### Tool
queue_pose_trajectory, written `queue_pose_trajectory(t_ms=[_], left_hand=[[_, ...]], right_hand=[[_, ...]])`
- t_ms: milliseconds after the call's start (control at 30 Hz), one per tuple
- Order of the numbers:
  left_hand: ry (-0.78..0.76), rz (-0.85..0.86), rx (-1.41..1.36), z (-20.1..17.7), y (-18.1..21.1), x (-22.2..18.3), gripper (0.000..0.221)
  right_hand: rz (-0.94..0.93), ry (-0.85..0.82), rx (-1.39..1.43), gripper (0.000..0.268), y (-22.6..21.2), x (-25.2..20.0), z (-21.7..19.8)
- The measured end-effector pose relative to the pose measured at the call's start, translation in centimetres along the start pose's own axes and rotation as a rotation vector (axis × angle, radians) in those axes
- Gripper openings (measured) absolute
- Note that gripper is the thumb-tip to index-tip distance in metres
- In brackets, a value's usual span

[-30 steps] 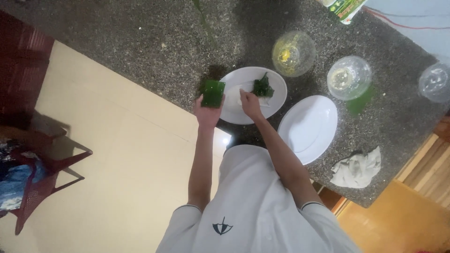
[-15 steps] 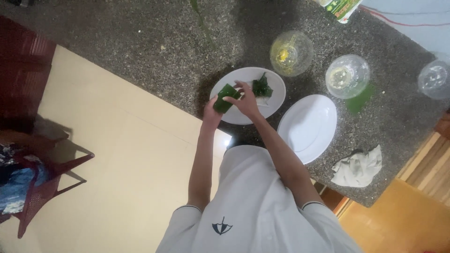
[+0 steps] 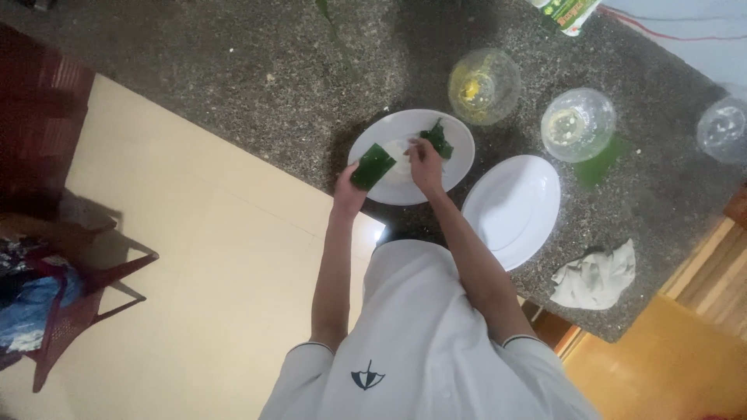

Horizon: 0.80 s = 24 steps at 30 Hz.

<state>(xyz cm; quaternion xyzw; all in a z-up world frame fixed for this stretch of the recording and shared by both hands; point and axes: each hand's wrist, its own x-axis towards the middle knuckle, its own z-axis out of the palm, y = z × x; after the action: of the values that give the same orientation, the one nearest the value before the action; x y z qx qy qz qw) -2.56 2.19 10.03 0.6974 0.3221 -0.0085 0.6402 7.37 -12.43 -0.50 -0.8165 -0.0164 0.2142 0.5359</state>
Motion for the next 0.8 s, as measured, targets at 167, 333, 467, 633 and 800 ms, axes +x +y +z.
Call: queue_pose_trajectory(t_ms=[167,333,467,633,800], left_hand=[[0.079,-0.491,-0.884,0.0,0.0,1.3,0.036],[0.048,-0.536,-1.507,2.5,-6.1,4.4,0.042],[-0.024,-0.571,-1.492,4.5,-5.0,3.5,0.033],[-0.018,-0.631,-1.358,7.5,-0.8,2.1,0.030],[0.024,-0.587,-1.383,10.0,-8.8,2.7,0.028]], right_hand=[[-0.294,-0.053,-0.307,0.023,0.9,-3.7,-3.9],[-0.487,0.448,-0.457,0.021,9.5,-8.2,-14.2],[0.119,1.004,-0.586,0.026,13.1,-12.6,-23.2],[0.367,1.163,-0.461,0.034,21.1,-18.9,-30.1],[0.433,1.054,-0.470,0.055,24.6,-19.8,-32.8]])
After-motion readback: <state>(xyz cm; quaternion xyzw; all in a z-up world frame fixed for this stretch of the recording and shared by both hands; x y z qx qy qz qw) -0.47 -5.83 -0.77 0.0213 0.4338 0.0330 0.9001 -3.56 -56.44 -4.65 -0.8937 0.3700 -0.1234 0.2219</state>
